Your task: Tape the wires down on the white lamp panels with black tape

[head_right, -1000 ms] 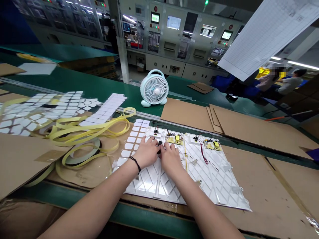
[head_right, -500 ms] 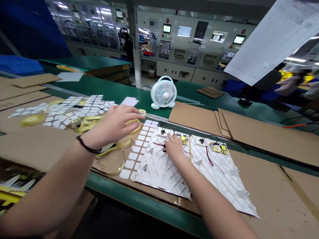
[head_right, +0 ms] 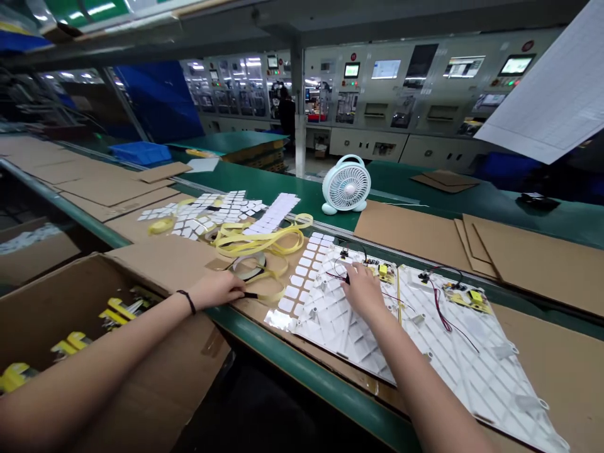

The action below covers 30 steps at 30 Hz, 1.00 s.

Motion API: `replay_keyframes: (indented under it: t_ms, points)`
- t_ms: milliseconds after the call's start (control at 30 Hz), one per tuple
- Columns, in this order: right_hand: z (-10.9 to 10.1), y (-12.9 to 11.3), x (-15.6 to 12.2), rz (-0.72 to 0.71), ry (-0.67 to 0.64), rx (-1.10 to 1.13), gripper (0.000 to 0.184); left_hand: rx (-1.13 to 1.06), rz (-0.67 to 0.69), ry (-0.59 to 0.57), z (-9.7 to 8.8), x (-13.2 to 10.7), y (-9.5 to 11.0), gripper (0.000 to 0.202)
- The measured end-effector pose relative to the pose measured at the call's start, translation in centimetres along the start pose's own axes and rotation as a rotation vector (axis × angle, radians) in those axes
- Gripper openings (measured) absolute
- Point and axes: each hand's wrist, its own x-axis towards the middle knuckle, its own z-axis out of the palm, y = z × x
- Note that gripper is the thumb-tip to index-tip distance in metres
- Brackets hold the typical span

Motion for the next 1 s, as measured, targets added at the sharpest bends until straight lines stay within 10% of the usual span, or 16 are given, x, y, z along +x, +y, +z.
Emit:
replay_keyframes:
  t_ms: [200,333,567,1000]
  points:
    - [0.9,-9.6,-2.7,-0.473,0.282,0.596,0.015,-0.305,0.122,0.227,1.1,0.9,1.2,0.022]
    - [3.9,-13.6,-2.7,-0.451,0.266,0.755,0.023,-0.242,0.312,0.343,1.3,0.4,2.3,0.022]
    - [5.1,-14.1,-1.9,-0.433,0.214,0.94,0.024,0.091,0.48,0.466,0.3,0.2,3.5,0.017]
    - [5.7,-13.8,-2.4,-0.36,0.161,1.063,0.035,0.006,0.619,0.466,1.3,1.2,3.1,0.024]
